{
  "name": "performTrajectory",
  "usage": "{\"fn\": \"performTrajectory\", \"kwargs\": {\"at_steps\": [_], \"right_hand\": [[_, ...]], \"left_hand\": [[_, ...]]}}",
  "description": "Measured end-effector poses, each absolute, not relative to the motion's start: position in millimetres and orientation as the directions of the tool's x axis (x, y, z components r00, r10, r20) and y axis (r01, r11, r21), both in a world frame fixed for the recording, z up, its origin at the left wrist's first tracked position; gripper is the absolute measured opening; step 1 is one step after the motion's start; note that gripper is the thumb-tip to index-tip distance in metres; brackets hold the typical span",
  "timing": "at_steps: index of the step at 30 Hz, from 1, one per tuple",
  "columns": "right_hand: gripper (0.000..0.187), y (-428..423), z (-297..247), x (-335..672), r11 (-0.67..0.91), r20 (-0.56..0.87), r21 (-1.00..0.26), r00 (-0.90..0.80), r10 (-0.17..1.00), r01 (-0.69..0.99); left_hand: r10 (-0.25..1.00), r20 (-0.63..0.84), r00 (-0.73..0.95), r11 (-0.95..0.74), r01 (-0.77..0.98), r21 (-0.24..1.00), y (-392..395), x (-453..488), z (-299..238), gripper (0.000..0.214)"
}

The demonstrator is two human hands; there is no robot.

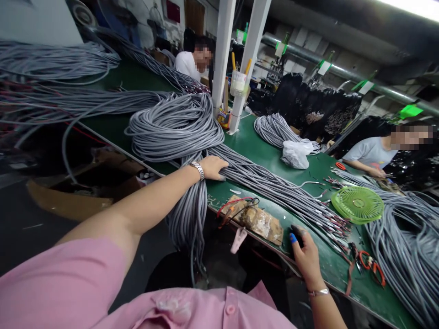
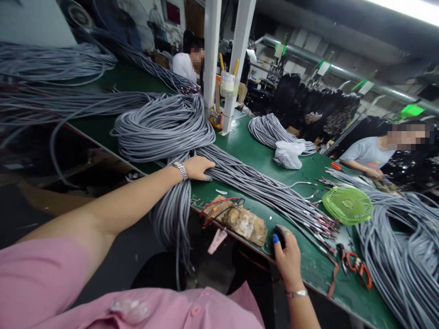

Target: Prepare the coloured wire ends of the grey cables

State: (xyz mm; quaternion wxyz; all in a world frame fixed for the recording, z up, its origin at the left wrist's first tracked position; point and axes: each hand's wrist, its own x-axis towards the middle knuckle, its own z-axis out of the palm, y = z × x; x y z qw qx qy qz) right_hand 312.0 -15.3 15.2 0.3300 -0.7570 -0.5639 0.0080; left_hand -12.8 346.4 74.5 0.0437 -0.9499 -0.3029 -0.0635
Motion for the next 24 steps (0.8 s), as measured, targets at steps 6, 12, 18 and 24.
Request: {"fn": "performTrajectory", "kwargs": {"at_steps": [6,12,18,24], "right_hand": [[0.035,-16,18,308,-0.15,0.376,-0.499,0.369,0.85,0.853],[0.032,-15,21,303,-0.139,0.397,-0.482,0.357,0.846,0.865],[0.031,-17,27,296,-0.124,0.411,-0.49,0.354,0.84,0.863],[0.03,-20,31,293,-0.102,0.419,-0.506,0.348,0.838,0.856]], "left_hand": [[0.421,0.089,0.903,-0.906,0.423,-0.002,339,-18,74,0.036],[0.296,0.217,0.93,-0.946,0.317,-0.068,321,-10,76,0.043],[0.166,0.19,0.968,-0.981,0.181,-0.065,295,37,80,0.068],[0.334,-0.051,0.941,-0.942,0.332,-0.048,269,90,91,0.054]]}}
